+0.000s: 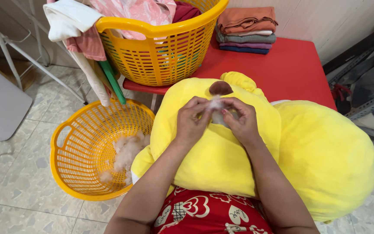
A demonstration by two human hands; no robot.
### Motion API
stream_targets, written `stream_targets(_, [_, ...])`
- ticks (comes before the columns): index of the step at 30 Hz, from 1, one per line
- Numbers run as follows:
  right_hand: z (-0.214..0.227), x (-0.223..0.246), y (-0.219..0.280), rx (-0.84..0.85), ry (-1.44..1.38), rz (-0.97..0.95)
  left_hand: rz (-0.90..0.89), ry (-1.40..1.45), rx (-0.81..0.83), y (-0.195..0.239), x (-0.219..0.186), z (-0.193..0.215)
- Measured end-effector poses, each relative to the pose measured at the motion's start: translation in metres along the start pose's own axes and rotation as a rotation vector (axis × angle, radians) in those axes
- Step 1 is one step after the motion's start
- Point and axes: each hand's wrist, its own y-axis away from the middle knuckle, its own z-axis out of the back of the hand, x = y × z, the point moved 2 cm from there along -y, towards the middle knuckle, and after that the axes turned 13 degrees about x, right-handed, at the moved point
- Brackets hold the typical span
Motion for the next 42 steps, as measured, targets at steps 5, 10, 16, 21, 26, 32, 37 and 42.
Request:
stream_targets(5, [-0.005, 0.027, -0.002, 0.050, 0.285, 0.042, -0.040, 0.171, -0.034, 0.007, 0.003, -0.001])
stream_targets(10, [-0.012, 0.030, -0.004, 0.147, 0.298, -0.126, -0.089, 0.305, -0.055, 0.014, 0.005, 0.000])
stream_targets(16, [-0.016, 0.029, -0.006, 0.195, 0.476, -0.063, 0.085, 0.604, -0.171, 0.015, 0.033, 0.000])
stream_targets(21, [-0.021, 0.032, -0.009, 0.232, 0.606, -0.146, 0.095, 0.888, -0.267, 0.015, 0.064, 0.002])
stream_targets(26, [-0.023, 0.033, -0.009, 0.293, 0.690, -0.102, 0.186, 1.163, -0.463, 0.012, 0.087, 0.015])
stream_targets(32, [-0.020, 0.033, -0.006, 0.362, 0.687, -0.108, 0.144, 1.265, -0.749, 0.018, 0.126, 0.095])
stream_targets(37, [-0.021, 0.036, -0.007, 0.310, 0.572, -0.179, 0.244, 0.958, -0.945, 0.063, 0.203, 0.156])
stream_targets(42, [-0.022, 0.040, -0.007, 0.268, 0.461, -0.224, 0.458, 0.887, -1.044, 0.135, 0.301, 0.166])
